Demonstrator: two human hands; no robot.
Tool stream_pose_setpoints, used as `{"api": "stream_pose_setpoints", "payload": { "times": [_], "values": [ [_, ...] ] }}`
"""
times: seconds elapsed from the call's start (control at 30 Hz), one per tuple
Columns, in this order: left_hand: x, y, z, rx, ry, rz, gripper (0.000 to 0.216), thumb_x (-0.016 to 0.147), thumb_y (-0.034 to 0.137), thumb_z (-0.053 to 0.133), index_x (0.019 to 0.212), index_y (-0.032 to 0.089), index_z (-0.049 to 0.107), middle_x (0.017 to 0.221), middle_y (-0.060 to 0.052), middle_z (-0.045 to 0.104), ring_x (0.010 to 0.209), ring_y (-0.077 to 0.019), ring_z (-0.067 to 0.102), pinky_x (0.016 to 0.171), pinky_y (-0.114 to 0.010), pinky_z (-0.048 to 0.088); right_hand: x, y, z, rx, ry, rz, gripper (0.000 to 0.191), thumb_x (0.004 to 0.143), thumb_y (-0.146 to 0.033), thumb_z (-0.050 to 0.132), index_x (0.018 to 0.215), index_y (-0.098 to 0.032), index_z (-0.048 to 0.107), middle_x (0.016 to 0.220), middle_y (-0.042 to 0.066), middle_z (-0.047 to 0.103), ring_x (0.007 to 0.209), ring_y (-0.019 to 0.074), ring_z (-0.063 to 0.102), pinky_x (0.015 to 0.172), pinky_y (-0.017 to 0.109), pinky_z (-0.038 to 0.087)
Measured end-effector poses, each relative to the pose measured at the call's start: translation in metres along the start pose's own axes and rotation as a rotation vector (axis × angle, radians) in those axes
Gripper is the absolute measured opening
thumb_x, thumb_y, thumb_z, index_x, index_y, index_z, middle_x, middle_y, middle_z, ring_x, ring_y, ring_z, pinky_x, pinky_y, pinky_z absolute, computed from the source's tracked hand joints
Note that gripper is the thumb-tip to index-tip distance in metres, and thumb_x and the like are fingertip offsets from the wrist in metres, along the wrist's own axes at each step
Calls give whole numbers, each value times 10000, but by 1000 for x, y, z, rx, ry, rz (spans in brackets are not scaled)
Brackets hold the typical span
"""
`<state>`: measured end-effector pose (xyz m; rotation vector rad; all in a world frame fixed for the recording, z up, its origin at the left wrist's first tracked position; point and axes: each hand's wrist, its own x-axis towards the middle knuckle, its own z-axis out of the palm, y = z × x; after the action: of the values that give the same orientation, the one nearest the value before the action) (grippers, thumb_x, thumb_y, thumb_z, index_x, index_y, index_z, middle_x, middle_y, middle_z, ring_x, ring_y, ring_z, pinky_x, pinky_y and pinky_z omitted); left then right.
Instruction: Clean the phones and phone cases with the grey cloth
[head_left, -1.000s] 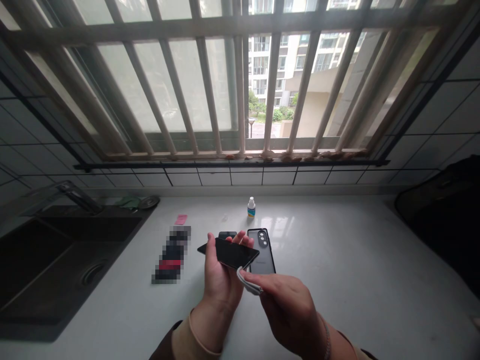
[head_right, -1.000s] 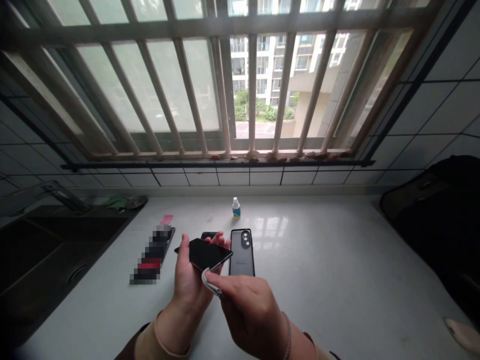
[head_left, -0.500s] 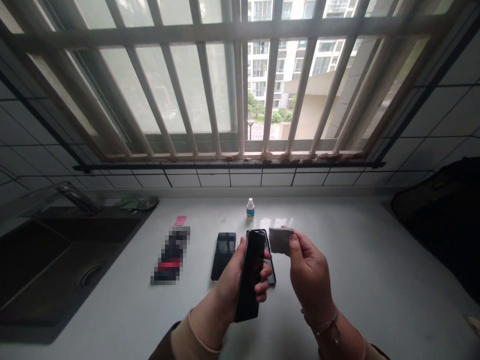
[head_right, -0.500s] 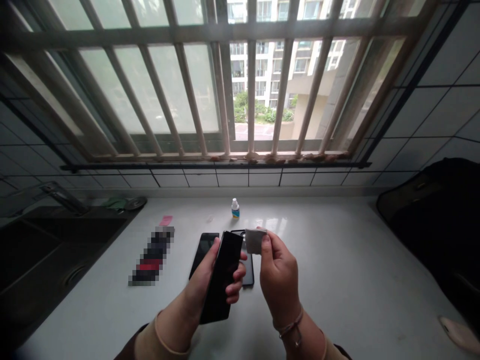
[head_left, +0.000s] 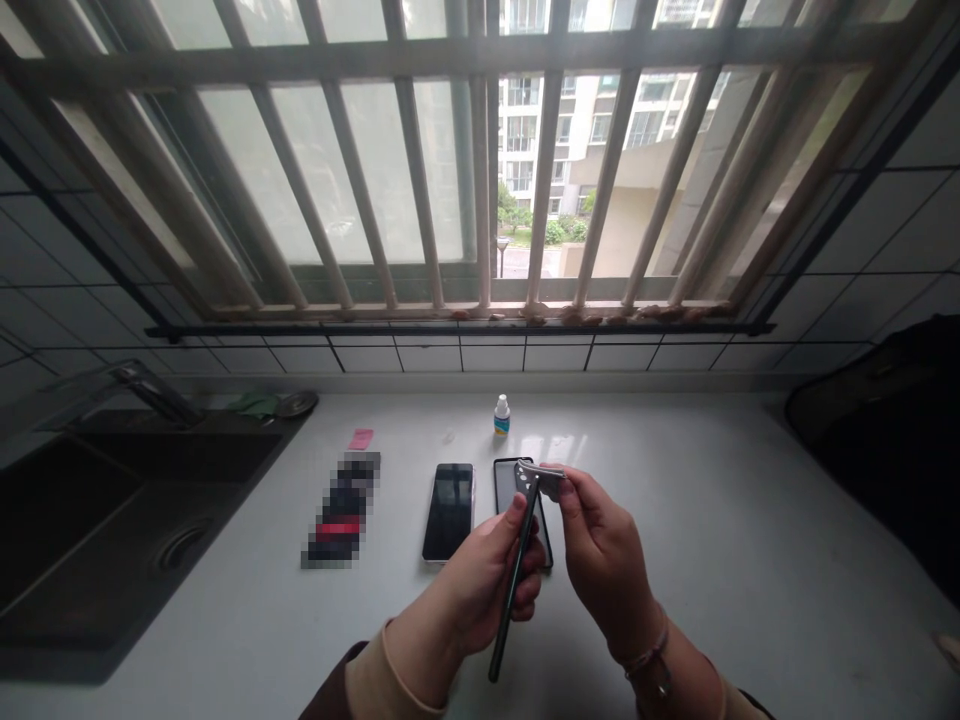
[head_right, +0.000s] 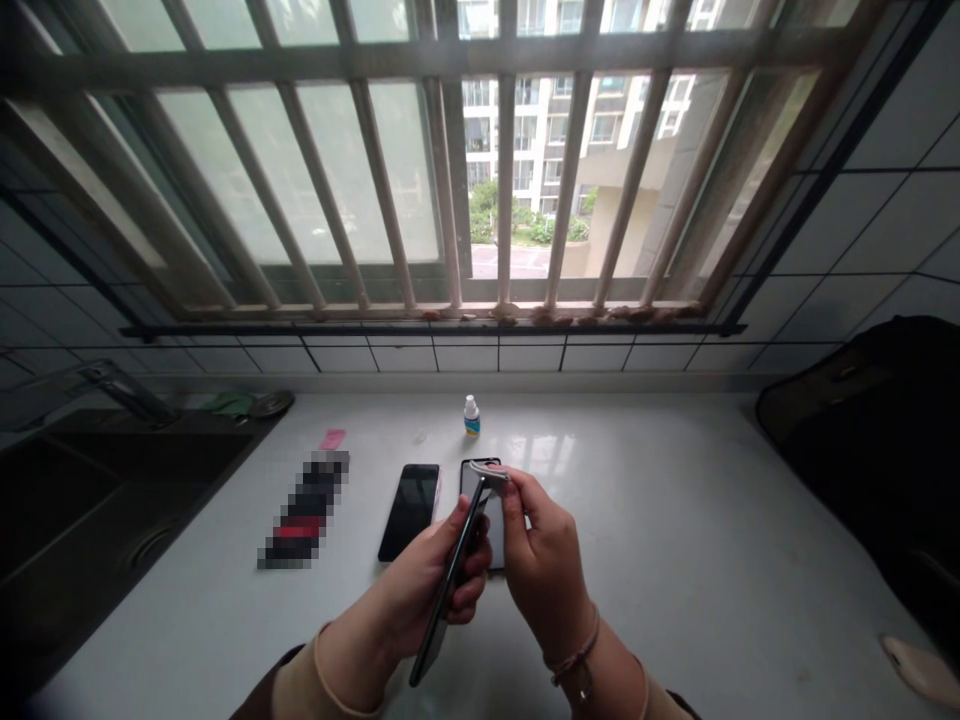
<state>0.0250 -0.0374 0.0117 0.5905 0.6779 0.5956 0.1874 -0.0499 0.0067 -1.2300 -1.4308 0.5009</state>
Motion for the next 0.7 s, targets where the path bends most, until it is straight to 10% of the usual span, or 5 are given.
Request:
{"api": "stream_pose_setpoints", "payload": {
  "times": [0.7],
  "values": [
    [3,7,2,-114,190,228,372,969,450,746,1194,160,686,878,-51,707,683,-139,668,656,-247,567,-4,3,1,-14,-45,-221,362,1080,-165,503,1377,-283,673,1390,50,742,1336,240,684,1155,422,561]
  ]
}}
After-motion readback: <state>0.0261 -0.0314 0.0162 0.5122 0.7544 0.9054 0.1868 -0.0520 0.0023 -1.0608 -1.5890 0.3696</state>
